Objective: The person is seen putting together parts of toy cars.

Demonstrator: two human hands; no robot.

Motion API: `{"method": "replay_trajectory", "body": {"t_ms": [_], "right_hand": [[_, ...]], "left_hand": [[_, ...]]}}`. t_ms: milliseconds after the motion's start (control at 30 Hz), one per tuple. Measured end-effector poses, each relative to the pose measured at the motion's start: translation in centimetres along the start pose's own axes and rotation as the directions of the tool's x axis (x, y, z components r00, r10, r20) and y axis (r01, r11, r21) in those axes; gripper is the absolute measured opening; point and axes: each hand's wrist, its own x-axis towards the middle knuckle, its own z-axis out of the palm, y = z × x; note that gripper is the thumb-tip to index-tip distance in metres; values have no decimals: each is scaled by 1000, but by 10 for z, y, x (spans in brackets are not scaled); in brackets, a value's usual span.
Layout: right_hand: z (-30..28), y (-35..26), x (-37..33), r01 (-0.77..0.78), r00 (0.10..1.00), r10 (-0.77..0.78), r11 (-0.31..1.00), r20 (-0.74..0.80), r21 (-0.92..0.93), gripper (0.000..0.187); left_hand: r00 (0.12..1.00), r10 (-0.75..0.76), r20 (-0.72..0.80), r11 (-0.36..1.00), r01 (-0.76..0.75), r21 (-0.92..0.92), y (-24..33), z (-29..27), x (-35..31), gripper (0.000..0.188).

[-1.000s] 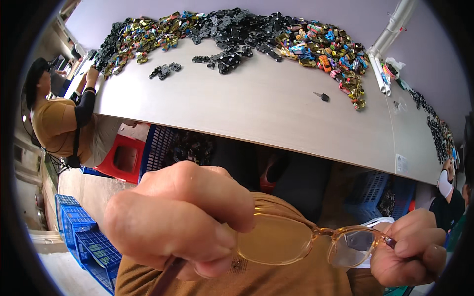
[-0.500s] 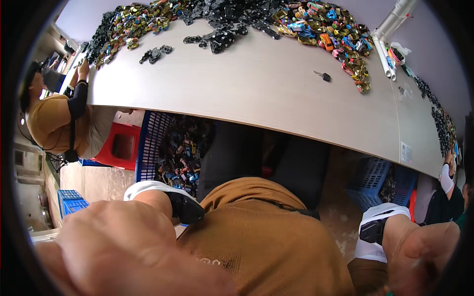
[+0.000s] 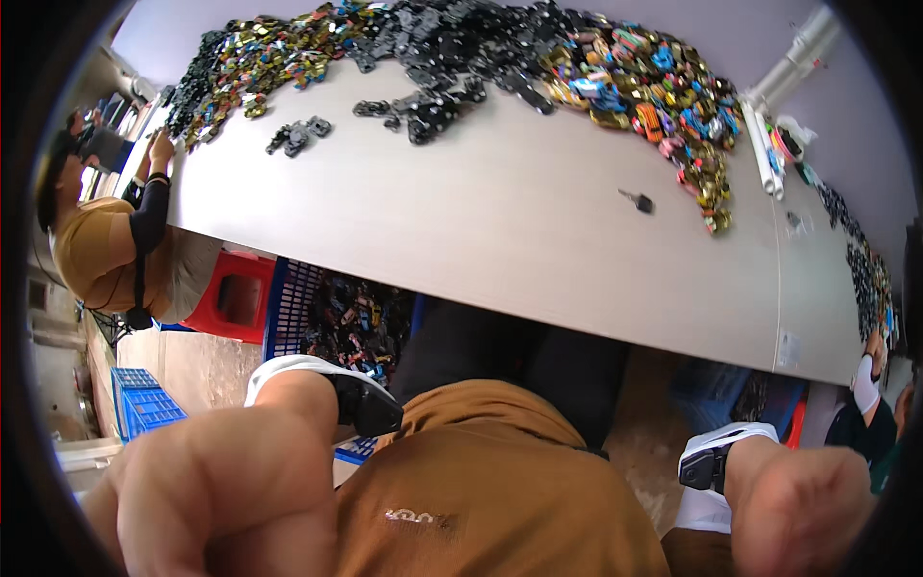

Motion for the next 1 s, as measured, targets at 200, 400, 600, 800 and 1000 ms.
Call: {"method": "replay_trajectory", "body": {"t_ms": [200,400,600,800,1000], "right_hand": [[8,176,-29,-420,837,547,646,2,-637,25],[13,253,-101,-124,620,706,518,342,-846,33],[21,261,-91,-106,587,736,484,338,-869,20],[30,248,-79,-237,632,738,474,236,-848,22],[32,251,-82,-297,561,810,391,172,-871,25]], "left_hand": [[990,138,-25,968,-129,214,-59,-44,47,28],[744,-395,-539,217,646,732,-239,-232,11,38],[902,-368,-227,201,315,927,-256,-200,6,42],[683,-722,113,230,83,970,-249,-131,-3,29],[720,-687,95,169,31,985,-256,-145,-10,31]]}}
